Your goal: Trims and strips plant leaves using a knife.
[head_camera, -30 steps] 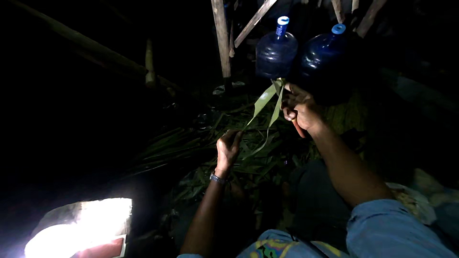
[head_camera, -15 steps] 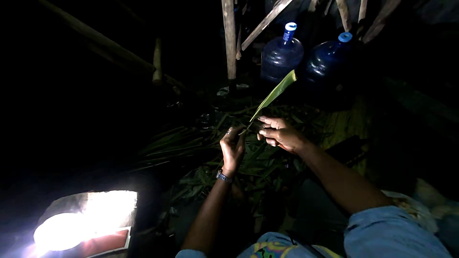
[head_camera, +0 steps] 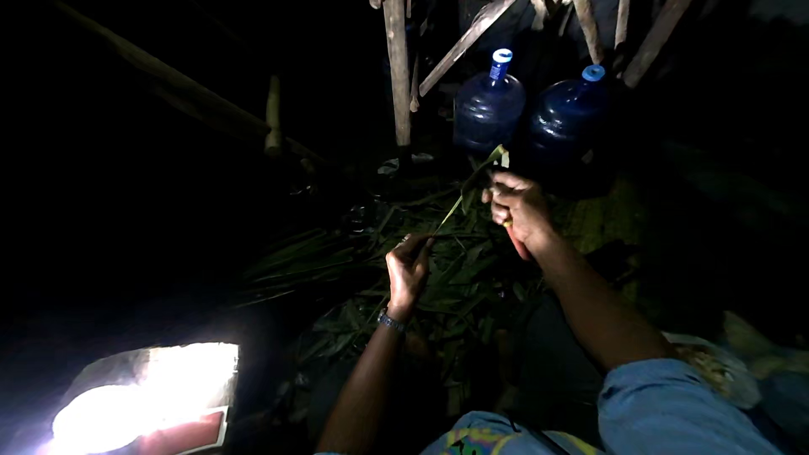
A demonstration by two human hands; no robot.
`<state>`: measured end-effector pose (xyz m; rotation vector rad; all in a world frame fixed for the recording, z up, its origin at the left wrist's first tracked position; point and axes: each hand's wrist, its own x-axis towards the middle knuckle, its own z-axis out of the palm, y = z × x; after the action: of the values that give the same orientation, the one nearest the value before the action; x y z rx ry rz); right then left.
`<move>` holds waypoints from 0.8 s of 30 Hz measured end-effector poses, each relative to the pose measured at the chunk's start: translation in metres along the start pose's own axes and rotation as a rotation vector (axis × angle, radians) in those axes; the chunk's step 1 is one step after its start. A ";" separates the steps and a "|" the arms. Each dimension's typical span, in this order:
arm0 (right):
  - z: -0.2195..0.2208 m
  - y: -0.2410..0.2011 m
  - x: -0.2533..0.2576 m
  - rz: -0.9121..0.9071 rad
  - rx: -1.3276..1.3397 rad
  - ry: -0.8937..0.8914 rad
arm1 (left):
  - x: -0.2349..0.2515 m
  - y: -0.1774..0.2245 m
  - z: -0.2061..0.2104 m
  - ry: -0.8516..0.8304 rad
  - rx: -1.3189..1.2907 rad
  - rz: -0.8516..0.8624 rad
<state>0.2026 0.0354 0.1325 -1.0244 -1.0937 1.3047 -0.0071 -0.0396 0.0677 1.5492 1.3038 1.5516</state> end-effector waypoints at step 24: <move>-0.059 0.021 0.043 0.280 -0.375 0.049 | 0.001 0.003 -0.006 -0.169 0.553 -0.166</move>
<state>0.2545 0.0810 0.1010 -1.5255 -1.2167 1.3109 -0.0119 -0.0413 0.0718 1.7885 1.8061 0.9751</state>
